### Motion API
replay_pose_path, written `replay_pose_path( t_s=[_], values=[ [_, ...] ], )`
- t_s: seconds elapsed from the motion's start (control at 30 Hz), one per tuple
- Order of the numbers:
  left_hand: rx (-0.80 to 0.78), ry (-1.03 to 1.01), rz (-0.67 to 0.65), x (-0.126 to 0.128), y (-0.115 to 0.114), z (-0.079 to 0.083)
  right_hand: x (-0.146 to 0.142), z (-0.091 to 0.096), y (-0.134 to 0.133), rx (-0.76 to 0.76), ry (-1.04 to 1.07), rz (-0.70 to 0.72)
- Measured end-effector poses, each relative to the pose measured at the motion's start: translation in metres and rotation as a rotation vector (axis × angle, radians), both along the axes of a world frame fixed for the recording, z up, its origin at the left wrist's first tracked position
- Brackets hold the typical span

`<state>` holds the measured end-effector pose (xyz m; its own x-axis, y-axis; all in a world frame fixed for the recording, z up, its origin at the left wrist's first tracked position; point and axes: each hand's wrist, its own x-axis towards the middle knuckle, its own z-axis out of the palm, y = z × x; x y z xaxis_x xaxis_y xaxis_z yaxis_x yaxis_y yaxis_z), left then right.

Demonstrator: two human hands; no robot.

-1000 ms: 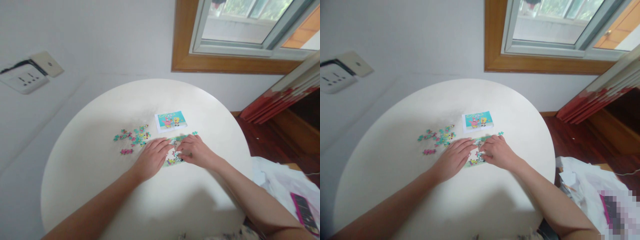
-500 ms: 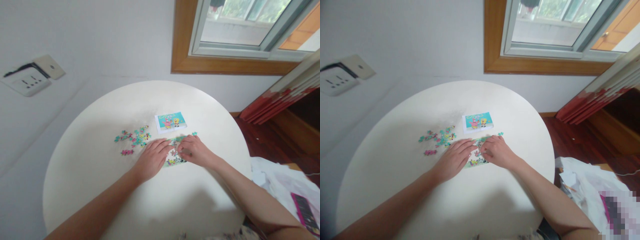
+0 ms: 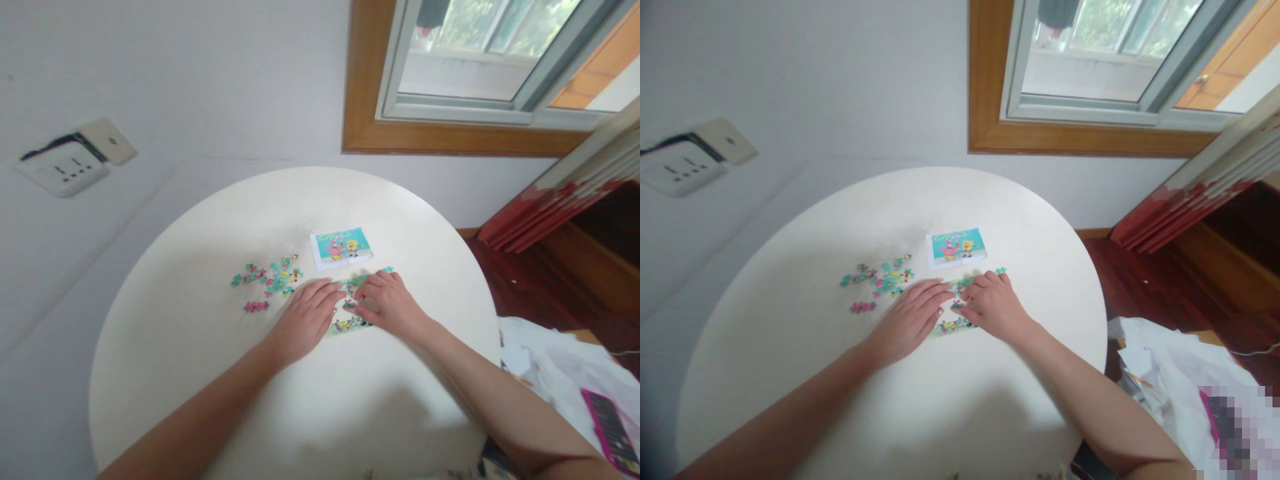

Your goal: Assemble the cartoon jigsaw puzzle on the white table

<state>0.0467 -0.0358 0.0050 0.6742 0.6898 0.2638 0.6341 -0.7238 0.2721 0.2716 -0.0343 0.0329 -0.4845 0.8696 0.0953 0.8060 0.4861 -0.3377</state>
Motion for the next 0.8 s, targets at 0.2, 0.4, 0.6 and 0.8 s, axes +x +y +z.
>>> replay_pose_path(
  t_s=[0.2,0.4,0.6,0.8],
  values=[
    [-0.018,-0.03,0.011,-0.001,-0.001,-0.003,-0.014,-0.003,-0.006,0.001,-0.05,-0.102],
    [-0.003,-0.043,0.007,-0.002,0.0,-0.004,-0.012,-0.007,-0.004,-0.104,0.022,-0.111],
    [-0.003,-0.048,0.001,-0.002,0.001,-0.005,-0.007,-0.011,0.001,-0.143,0.179,-0.031],
    [0.023,-0.057,-0.002,-0.001,-0.001,-0.003,-0.006,-0.011,0.003,-0.189,0.319,-0.002]
  ],
)
